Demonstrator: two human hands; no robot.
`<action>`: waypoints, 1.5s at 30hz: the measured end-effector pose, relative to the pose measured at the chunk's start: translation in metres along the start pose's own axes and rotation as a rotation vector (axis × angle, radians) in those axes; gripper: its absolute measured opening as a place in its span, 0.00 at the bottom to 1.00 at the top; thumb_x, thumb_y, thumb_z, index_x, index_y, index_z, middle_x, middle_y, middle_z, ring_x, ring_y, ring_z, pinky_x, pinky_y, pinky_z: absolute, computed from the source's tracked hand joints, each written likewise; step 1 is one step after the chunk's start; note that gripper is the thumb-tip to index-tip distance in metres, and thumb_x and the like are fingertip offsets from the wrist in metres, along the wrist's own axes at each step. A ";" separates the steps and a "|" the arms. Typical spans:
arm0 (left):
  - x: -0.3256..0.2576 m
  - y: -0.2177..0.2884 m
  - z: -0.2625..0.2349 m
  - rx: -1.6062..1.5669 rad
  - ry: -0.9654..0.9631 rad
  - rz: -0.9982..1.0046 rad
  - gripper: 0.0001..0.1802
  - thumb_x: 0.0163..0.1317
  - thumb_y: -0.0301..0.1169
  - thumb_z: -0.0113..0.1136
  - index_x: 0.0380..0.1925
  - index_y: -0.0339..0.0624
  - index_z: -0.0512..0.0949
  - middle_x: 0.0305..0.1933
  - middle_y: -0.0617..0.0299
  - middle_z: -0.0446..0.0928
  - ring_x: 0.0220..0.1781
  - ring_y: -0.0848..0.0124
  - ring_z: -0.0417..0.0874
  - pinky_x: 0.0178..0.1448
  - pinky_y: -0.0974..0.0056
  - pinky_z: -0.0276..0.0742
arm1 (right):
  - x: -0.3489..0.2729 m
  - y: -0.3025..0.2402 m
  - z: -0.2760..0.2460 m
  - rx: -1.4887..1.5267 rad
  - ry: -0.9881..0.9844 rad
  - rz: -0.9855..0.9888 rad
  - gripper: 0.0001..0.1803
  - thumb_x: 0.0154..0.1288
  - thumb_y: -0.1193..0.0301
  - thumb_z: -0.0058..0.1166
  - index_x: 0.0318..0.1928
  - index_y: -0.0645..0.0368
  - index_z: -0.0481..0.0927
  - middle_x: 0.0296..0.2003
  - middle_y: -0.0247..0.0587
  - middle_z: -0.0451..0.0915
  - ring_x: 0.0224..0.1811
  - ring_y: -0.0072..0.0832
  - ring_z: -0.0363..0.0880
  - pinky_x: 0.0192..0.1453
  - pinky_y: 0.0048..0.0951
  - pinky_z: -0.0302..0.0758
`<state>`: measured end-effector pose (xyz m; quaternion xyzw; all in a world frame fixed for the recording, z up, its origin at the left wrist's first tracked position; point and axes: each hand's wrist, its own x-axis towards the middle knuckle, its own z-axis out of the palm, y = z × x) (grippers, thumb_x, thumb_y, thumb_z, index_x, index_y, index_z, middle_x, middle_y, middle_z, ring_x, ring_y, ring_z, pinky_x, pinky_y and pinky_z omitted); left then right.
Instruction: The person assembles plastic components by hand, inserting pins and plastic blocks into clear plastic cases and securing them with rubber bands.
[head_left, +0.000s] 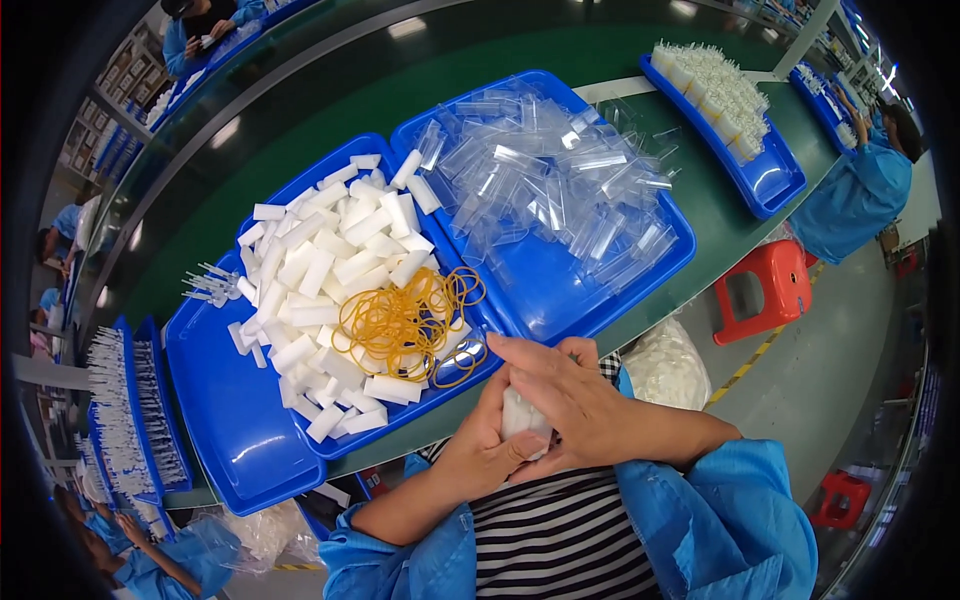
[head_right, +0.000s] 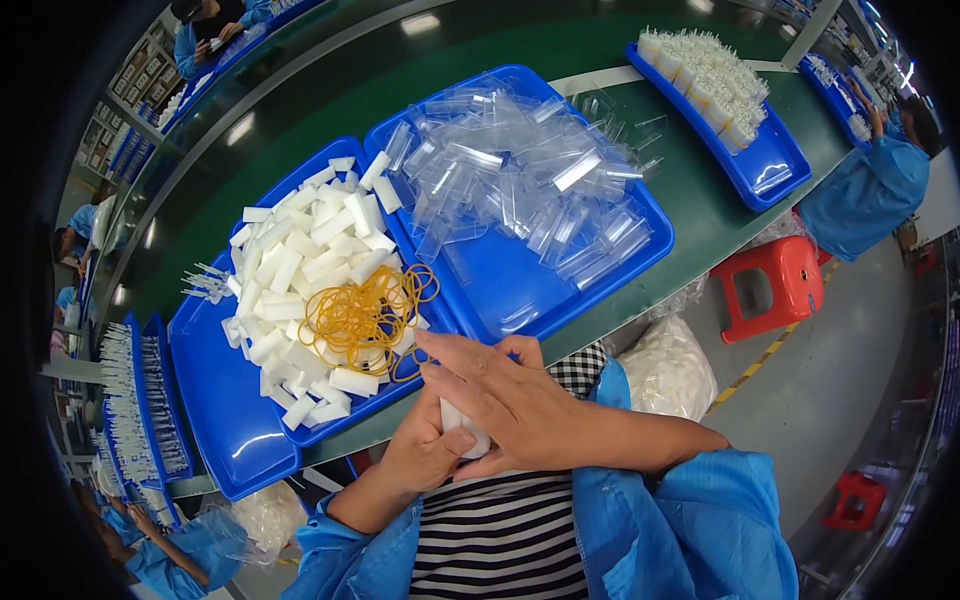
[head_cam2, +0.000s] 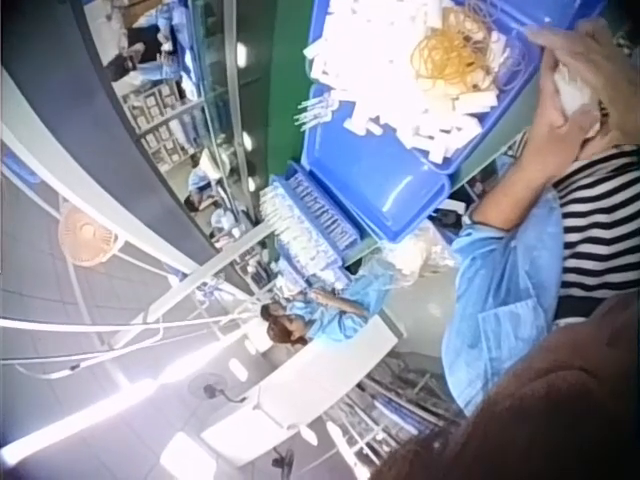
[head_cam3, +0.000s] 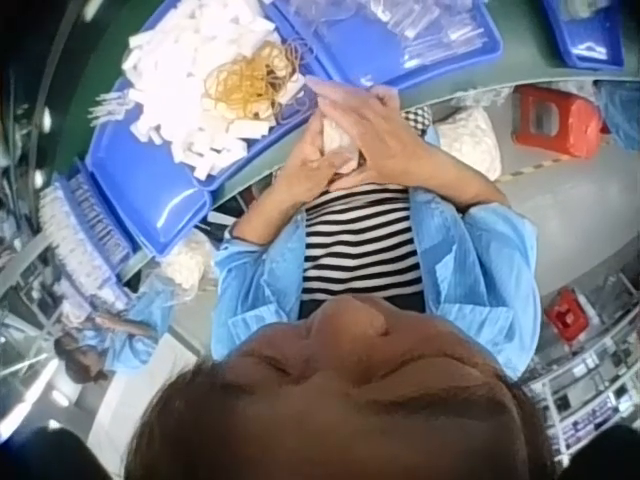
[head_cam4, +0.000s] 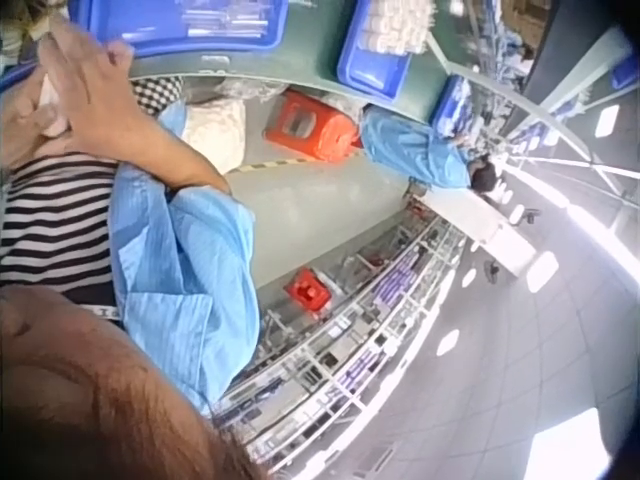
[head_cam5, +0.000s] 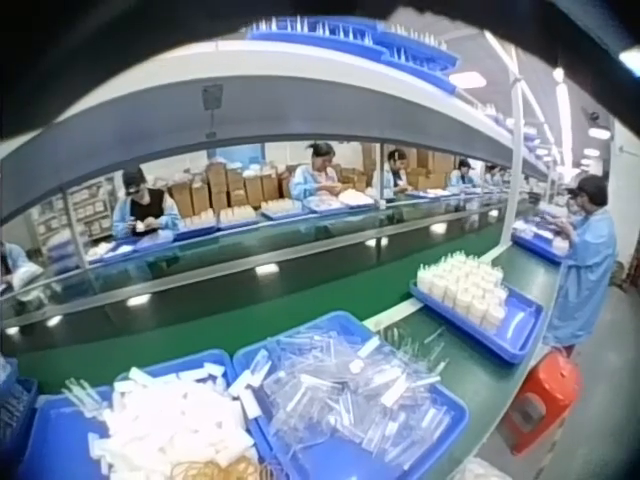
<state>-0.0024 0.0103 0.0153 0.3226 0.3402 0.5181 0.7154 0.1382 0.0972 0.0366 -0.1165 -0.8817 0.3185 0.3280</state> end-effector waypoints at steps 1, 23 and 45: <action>0.000 0.000 0.003 -0.070 -0.018 -0.024 0.44 0.59 0.32 0.60 0.66 0.36 0.41 0.64 0.54 0.56 0.65 0.68 0.61 0.66 0.62 0.56 | 0.000 -0.001 -0.002 0.016 0.035 -0.060 0.47 0.39 0.62 0.67 0.61 0.63 0.60 0.61 0.53 0.63 0.58 0.41 0.69 0.48 0.36 0.57; -0.001 -0.004 -0.006 0.499 0.122 0.428 0.19 0.57 0.16 0.52 0.50 0.36 0.67 0.54 0.49 0.66 0.52 0.67 0.73 0.54 0.67 0.72 | -0.007 0.003 -0.042 0.399 -0.047 0.305 0.19 0.51 0.77 0.61 0.46 0.56 0.77 0.44 0.40 0.70 0.42 0.27 0.73 0.42 0.23 0.73; 0.005 0.004 -0.010 0.412 0.055 0.164 0.14 0.58 0.16 0.52 0.44 0.37 0.73 0.49 0.55 0.69 0.46 0.75 0.75 0.41 0.75 0.76 | -0.002 0.010 -0.067 0.146 -0.364 0.050 0.16 0.57 0.73 0.55 0.48 0.58 0.77 0.45 0.38 0.77 0.41 0.33 0.79 0.43 0.30 0.77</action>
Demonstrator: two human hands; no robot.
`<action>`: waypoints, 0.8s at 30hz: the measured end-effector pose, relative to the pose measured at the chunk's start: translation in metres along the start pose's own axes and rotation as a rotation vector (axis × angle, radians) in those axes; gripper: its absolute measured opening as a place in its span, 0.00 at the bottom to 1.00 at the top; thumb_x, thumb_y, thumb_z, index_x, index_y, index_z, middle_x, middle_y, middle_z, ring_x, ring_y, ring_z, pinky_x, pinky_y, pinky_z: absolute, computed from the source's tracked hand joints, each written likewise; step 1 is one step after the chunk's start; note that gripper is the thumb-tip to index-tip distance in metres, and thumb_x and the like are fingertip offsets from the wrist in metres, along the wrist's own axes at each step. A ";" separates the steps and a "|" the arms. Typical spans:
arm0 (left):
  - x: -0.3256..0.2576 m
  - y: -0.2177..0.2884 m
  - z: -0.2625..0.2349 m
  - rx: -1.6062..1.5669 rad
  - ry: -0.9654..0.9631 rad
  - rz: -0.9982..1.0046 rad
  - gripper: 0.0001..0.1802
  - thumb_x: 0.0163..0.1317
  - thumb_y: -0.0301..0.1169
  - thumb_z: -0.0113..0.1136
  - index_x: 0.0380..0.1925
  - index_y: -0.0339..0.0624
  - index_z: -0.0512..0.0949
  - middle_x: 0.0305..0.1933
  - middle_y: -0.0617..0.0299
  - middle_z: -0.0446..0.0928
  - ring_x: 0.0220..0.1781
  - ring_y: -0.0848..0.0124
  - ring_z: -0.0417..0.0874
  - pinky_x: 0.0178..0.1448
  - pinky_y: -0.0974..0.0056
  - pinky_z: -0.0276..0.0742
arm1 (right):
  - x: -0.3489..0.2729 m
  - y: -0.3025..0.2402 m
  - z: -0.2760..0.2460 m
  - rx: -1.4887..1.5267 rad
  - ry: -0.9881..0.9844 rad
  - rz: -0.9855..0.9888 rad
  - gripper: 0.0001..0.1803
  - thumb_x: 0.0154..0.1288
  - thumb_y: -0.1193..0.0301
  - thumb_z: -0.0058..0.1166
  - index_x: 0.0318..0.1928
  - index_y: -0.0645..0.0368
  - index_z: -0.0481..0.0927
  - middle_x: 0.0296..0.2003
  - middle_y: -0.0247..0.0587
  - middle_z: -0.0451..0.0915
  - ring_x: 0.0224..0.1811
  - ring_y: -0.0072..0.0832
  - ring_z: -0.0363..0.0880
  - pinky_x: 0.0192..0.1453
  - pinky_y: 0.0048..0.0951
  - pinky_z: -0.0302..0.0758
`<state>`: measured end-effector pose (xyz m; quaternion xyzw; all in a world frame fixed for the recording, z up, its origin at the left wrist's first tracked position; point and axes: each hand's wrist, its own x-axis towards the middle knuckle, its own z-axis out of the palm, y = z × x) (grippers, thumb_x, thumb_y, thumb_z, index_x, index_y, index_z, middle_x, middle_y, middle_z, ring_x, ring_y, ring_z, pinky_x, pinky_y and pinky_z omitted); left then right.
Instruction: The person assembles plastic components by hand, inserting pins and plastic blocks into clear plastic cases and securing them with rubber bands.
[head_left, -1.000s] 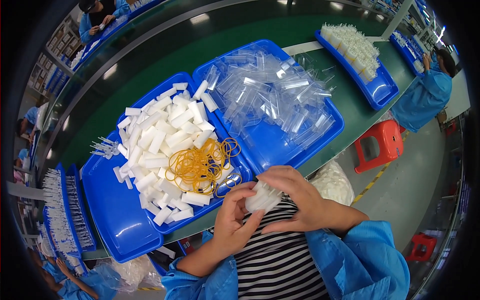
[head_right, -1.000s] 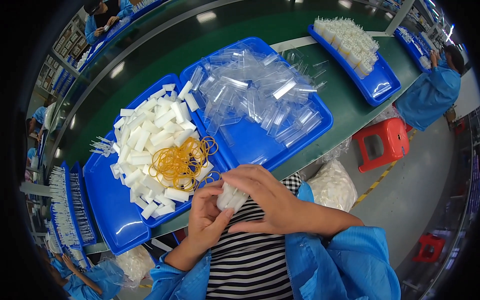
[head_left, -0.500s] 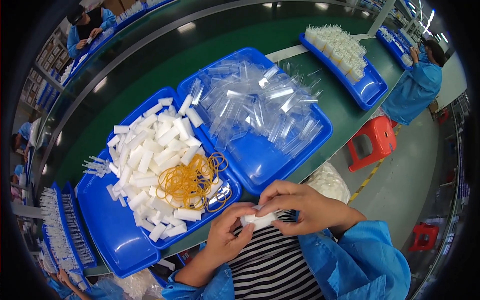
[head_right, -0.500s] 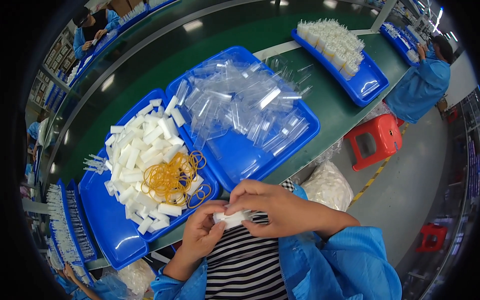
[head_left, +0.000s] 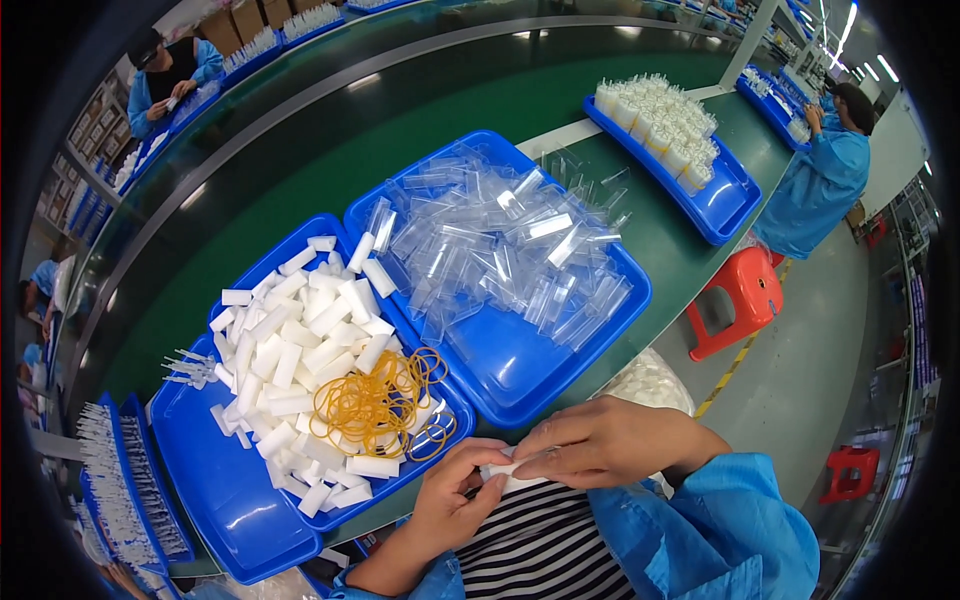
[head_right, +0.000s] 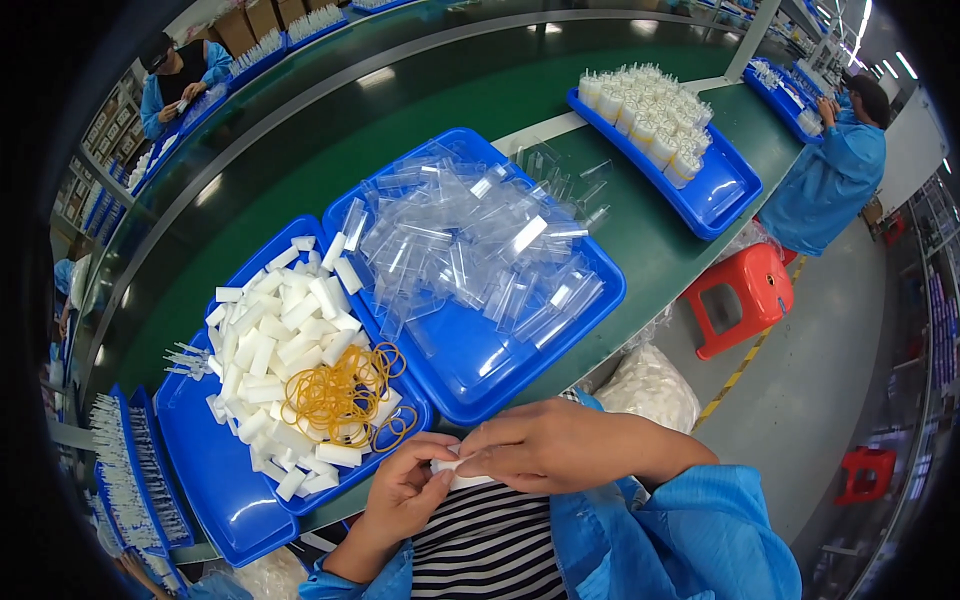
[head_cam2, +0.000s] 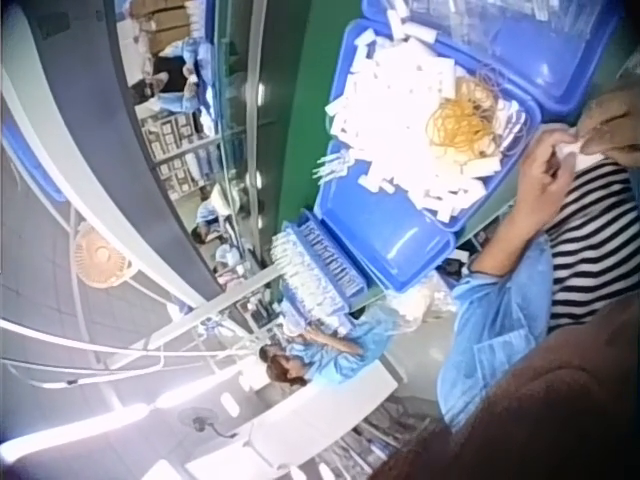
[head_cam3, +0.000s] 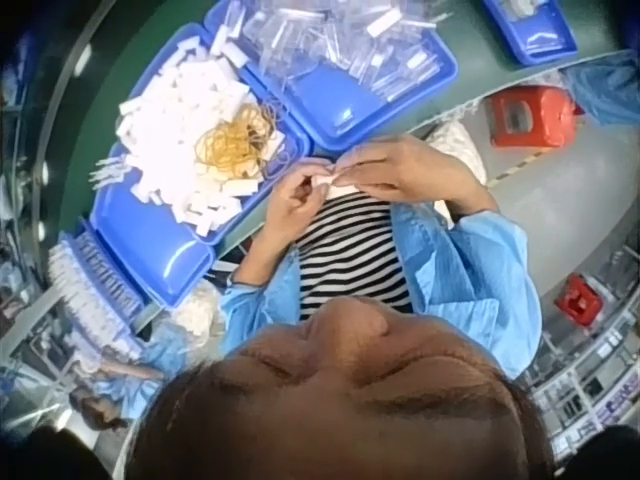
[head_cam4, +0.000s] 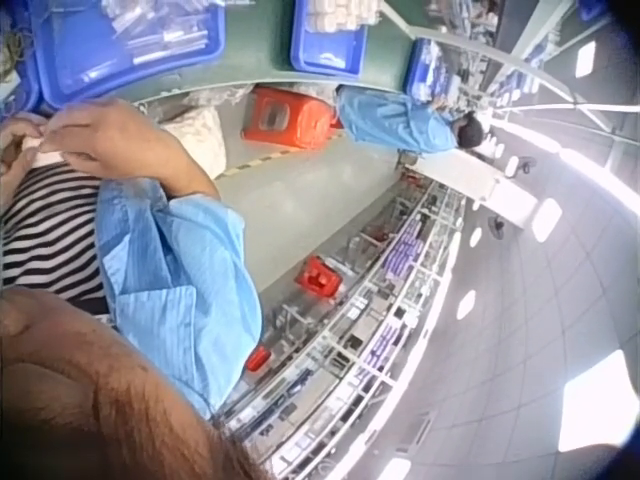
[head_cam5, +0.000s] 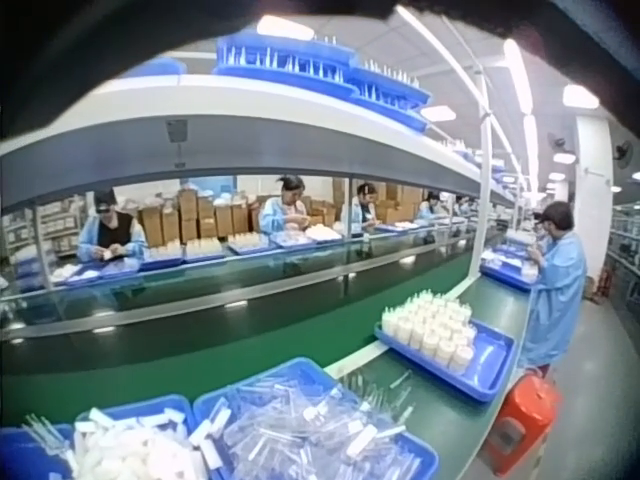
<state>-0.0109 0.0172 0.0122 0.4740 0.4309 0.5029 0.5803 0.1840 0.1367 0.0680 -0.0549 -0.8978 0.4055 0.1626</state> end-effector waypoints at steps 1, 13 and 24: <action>0.000 0.003 0.000 0.004 0.005 -0.035 0.13 0.58 0.16 0.51 0.43 0.37 0.74 0.49 0.56 0.70 0.45 0.76 0.74 0.41 0.75 0.76 | 0.000 0.002 0.001 -0.003 0.012 -0.013 0.17 0.55 0.73 0.56 0.48 0.57 0.78 0.45 0.37 0.77 0.42 0.32 0.79 0.43 0.29 0.77; -0.001 0.011 0.000 -0.037 0.046 0.088 0.20 0.56 0.20 0.58 0.51 0.37 0.70 0.56 0.55 0.64 0.56 0.69 0.71 0.52 0.68 0.74 | 0.016 0.014 0.020 -0.163 0.365 -0.155 0.16 0.42 0.76 0.66 0.37 0.54 0.82 0.36 0.33 0.80 0.40 0.27 0.79 0.38 0.27 0.71; -0.011 0.014 -0.004 0.001 0.272 0.217 0.19 0.52 0.16 0.58 0.46 0.35 0.70 0.52 0.53 0.68 0.52 0.68 0.72 0.55 0.67 0.68 | 0.051 0.000 0.023 -0.173 0.333 -0.164 0.13 0.44 0.76 0.65 0.35 0.52 0.81 0.33 0.29 0.80 0.37 0.24 0.79 0.42 0.27 0.67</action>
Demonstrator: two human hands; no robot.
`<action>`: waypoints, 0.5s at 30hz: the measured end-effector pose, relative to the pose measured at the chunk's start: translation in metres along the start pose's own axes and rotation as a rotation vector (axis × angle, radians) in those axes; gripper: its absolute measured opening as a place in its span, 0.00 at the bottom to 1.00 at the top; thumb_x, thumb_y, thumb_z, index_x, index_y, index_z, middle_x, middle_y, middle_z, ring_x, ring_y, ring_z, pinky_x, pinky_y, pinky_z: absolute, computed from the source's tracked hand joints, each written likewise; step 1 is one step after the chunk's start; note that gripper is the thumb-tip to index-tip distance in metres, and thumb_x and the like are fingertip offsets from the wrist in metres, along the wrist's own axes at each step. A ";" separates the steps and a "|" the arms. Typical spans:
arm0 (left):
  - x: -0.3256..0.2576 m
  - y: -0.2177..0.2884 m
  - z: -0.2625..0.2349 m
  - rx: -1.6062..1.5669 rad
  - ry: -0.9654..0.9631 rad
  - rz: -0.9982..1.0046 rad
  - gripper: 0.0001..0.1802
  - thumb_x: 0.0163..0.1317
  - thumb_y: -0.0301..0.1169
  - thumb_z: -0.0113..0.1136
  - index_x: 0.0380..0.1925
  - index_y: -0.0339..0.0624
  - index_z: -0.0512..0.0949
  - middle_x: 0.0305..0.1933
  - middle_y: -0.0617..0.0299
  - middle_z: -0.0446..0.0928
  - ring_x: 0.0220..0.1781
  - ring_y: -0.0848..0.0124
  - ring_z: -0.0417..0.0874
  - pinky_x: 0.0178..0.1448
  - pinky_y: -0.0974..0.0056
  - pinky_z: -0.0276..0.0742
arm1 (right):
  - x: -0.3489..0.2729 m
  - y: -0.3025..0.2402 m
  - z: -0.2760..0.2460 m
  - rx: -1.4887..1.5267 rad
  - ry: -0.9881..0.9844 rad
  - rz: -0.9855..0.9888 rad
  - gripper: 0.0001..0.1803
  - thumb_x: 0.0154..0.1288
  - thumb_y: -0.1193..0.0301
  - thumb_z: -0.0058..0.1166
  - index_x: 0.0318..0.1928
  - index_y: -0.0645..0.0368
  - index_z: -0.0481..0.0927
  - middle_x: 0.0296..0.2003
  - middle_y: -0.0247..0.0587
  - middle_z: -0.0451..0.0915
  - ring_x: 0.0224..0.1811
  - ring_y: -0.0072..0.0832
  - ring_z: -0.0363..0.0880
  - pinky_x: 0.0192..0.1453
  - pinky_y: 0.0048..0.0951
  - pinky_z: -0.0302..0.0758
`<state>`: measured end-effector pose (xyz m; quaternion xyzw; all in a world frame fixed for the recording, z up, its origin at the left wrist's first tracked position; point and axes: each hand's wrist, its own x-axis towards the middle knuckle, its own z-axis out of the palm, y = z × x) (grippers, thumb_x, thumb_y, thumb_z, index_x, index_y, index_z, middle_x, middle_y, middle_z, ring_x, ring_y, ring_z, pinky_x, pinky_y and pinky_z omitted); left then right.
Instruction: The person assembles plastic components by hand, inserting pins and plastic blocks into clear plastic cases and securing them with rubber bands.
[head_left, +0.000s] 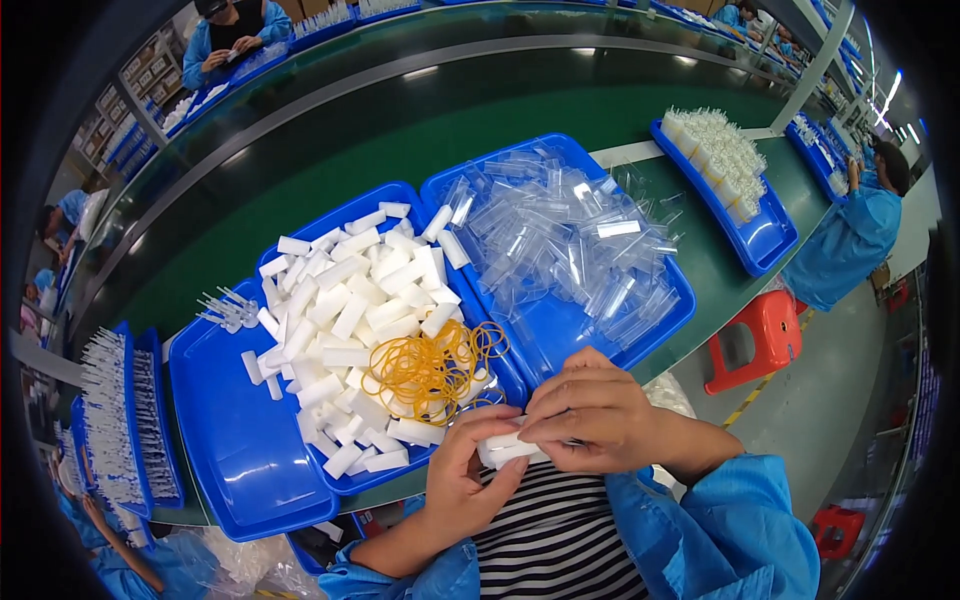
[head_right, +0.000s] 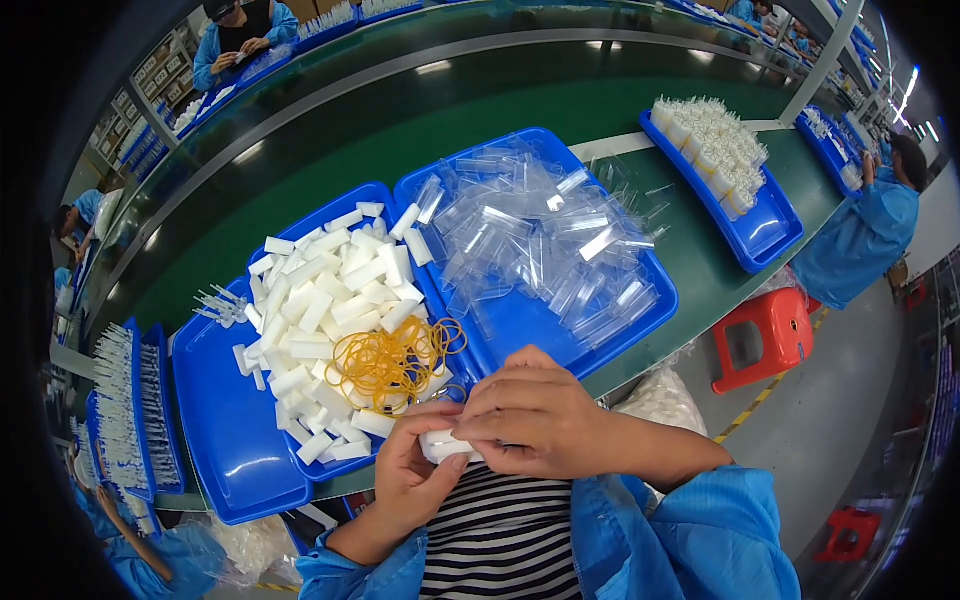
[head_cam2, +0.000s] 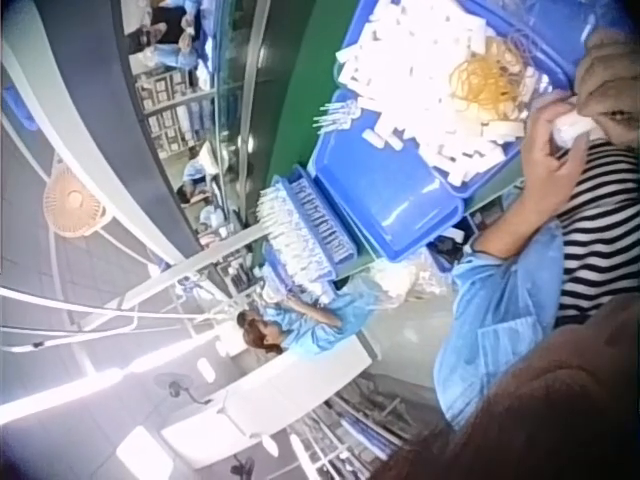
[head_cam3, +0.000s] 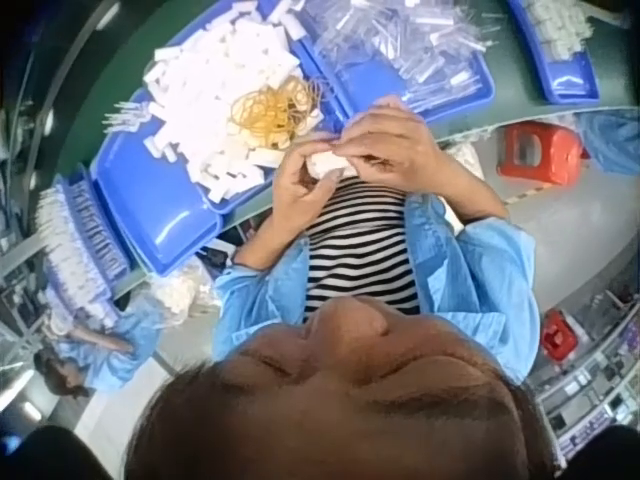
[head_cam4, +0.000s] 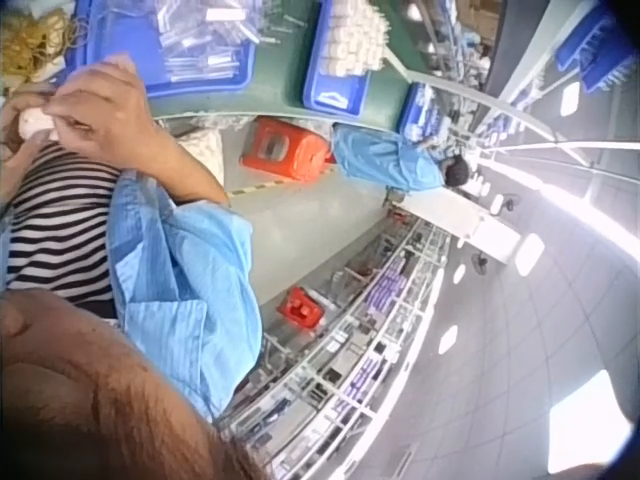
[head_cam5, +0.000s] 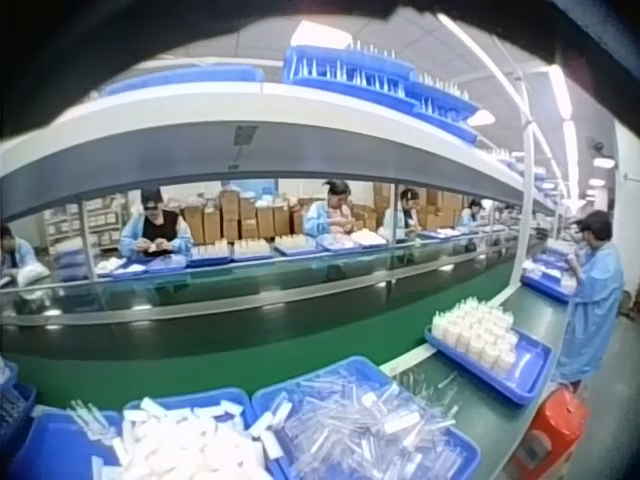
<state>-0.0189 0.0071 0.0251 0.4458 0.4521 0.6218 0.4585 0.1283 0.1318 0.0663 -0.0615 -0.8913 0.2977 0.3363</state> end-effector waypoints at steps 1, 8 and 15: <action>0.000 -0.002 -0.003 0.089 -0.012 0.074 0.20 0.51 0.16 0.59 0.46 0.35 0.70 0.52 0.52 0.69 0.51 0.68 0.72 0.55 0.67 0.68 | 0.001 0.001 0.000 0.019 -0.014 0.020 0.13 0.45 0.76 0.64 0.35 0.52 0.81 0.34 0.29 0.80 0.37 0.23 0.79 0.42 0.27 0.67; -0.003 -0.004 -0.013 0.104 0.124 0.141 0.18 0.49 0.14 0.57 0.41 0.36 0.69 0.50 0.50 0.70 0.50 0.67 0.73 0.55 0.65 0.68 | 0.040 0.032 -0.020 -0.455 -0.077 -0.035 0.16 0.48 0.74 0.61 0.41 0.51 0.80 0.43 0.35 0.77 0.48 0.32 0.74 0.49 0.34 0.65; -0.006 -0.005 -0.010 0.028 0.129 0.120 0.13 0.55 0.17 0.52 0.40 0.36 0.65 0.47 0.51 0.69 0.46 0.68 0.71 0.54 0.66 0.67 | 0.058 0.073 -0.005 -0.691 -0.302 -0.052 0.09 0.50 0.70 0.51 0.34 0.53 0.80 0.48 0.37 0.72 0.59 0.35 0.62 0.60 0.42 0.55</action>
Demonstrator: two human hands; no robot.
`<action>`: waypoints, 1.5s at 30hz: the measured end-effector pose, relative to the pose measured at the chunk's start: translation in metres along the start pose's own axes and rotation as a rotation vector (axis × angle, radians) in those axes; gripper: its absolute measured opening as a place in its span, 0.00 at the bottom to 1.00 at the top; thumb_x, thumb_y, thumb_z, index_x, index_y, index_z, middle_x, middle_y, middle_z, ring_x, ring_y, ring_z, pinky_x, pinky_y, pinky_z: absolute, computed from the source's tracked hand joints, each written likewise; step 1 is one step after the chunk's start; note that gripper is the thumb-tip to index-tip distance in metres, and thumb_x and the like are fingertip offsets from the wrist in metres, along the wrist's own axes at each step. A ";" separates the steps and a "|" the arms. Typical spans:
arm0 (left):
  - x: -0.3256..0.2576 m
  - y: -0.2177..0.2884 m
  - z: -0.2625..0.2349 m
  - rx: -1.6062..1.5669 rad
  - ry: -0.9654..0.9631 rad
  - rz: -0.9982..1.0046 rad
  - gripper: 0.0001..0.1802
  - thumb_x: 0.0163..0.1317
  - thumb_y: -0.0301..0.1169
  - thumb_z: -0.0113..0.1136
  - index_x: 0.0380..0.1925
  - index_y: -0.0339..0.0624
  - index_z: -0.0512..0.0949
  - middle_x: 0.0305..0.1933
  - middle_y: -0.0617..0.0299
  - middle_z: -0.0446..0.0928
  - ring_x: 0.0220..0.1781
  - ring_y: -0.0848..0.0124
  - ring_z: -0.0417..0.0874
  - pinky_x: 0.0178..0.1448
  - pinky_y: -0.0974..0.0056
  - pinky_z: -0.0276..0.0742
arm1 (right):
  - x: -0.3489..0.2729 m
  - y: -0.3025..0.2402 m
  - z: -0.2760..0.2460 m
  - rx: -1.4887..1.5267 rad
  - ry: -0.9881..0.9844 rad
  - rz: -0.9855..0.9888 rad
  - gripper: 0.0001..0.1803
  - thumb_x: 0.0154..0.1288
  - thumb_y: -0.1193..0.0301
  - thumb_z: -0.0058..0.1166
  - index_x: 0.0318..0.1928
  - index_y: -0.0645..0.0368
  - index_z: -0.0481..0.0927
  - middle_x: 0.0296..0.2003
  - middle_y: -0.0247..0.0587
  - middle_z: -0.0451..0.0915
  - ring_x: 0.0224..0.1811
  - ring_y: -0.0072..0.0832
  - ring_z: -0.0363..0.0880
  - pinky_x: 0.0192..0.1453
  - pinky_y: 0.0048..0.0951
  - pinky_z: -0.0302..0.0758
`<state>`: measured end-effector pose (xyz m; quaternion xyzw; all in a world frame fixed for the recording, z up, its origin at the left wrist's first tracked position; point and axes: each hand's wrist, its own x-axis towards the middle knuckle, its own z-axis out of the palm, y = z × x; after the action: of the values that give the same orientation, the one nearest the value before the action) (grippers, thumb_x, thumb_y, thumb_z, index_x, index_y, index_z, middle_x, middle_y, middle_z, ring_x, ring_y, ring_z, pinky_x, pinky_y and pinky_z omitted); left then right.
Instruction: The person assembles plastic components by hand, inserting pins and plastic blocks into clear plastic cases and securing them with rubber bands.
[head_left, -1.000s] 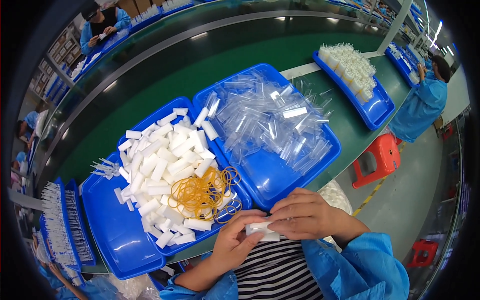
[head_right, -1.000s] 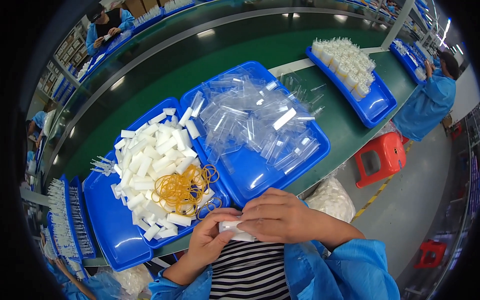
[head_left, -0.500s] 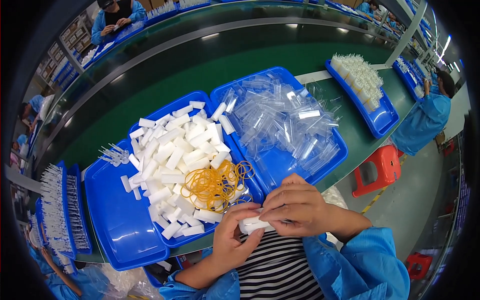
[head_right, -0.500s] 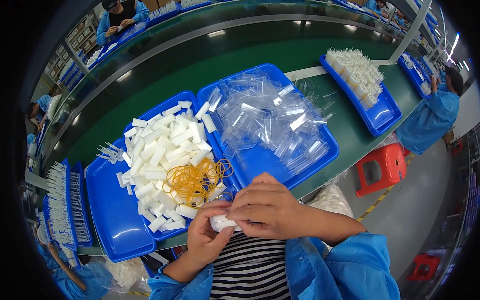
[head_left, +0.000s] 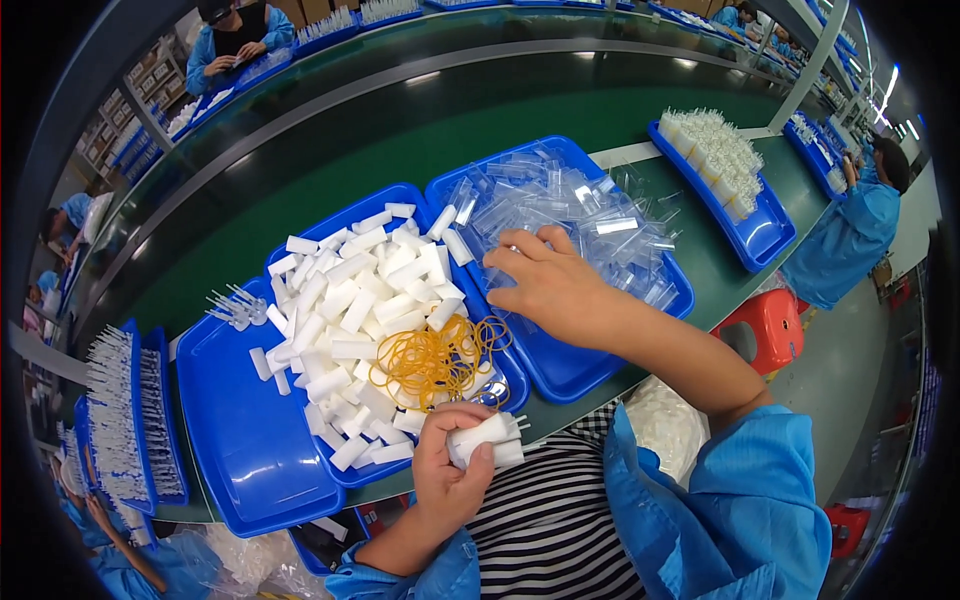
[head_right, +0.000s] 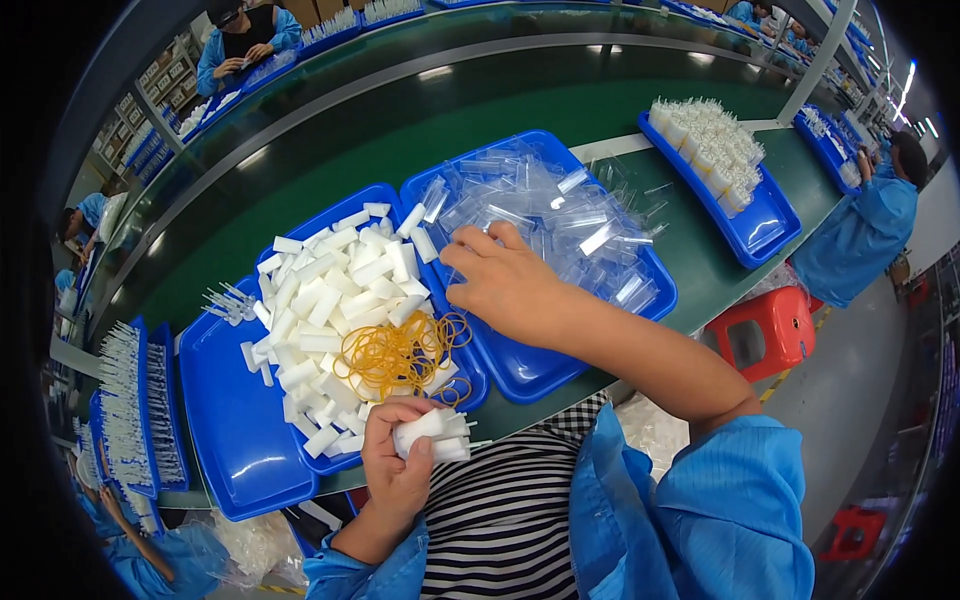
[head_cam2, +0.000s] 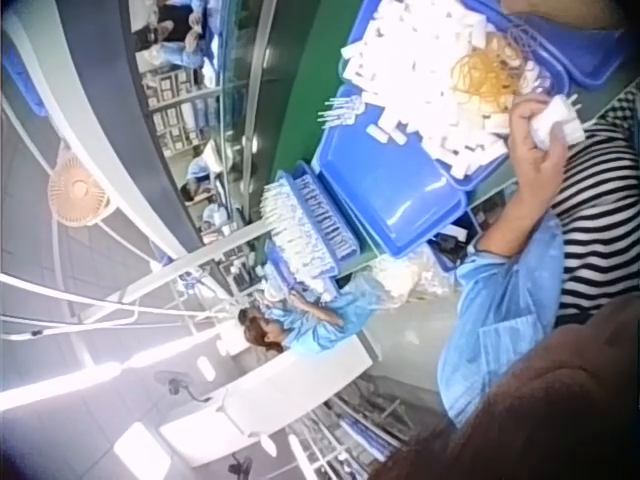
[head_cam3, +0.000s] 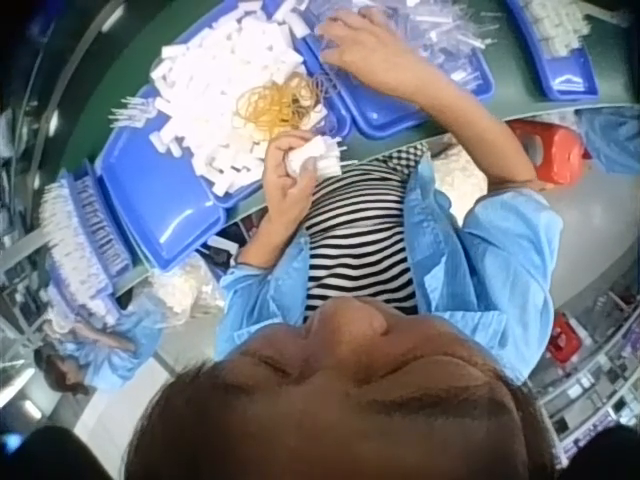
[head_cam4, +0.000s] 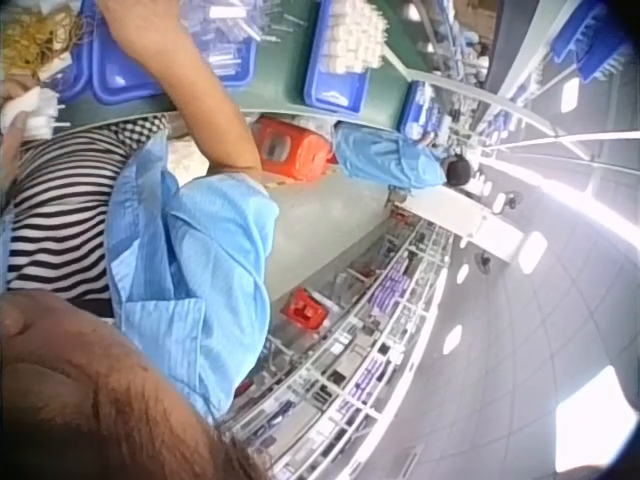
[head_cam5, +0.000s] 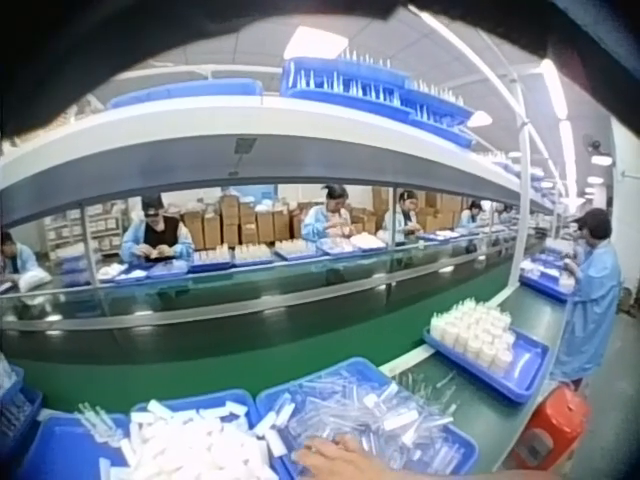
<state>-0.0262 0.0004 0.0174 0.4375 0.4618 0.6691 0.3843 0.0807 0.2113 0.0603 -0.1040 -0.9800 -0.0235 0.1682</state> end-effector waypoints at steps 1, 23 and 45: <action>0.000 0.001 0.000 0.003 0.004 -0.001 0.13 0.55 0.17 0.52 0.40 0.36 0.65 0.47 0.51 0.69 0.46 0.68 0.71 0.54 0.66 0.67 | 0.001 -0.002 -0.001 -0.002 -0.023 -0.012 0.09 0.50 0.70 0.51 0.34 0.53 0.80 0.48 0.36 0.72 0.60 0.35 0.61 0.61 0.43 0.54; 0.015 -0.001 0.010 0.339 -0.145 0.121 0.17 0.48 0.18 0.60 0.40 0.35 0.73 0.48 0.50 0.75 0.47 0.63 0.77 0.52 0.64 0.71 | -0.083 -0.032 -0.014 0.372 0.437 0.125 0.16 0.43 0.70 0.68 0.32 0.52 0.75 0.36 0.34 0.80 0.41 0.32 0.79 0.44 0.32 0.61; 0.012 0.001 0.014 0.256 -0.088 0.028 0.11 0.55 0.21 0.57 0.39 0.35 0.72 0.52 0.51 0.69 0.52 0.63 0.71 0.57 0.63 0.64 | -0.094 -0.071 -0.013 1.697 0.270 0.701 0.14 0.56 0.83 0.56 0.44 0.62 0.76 0.43 0.43 0.74 0.46 0.25 0.74 0.51 0.22 0.72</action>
<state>-0.0173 0.0150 0.0239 0.5182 0.5200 0.5901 0.3359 0.1566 0.1228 0.0404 -0.2327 -0.5537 0.7419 0.2981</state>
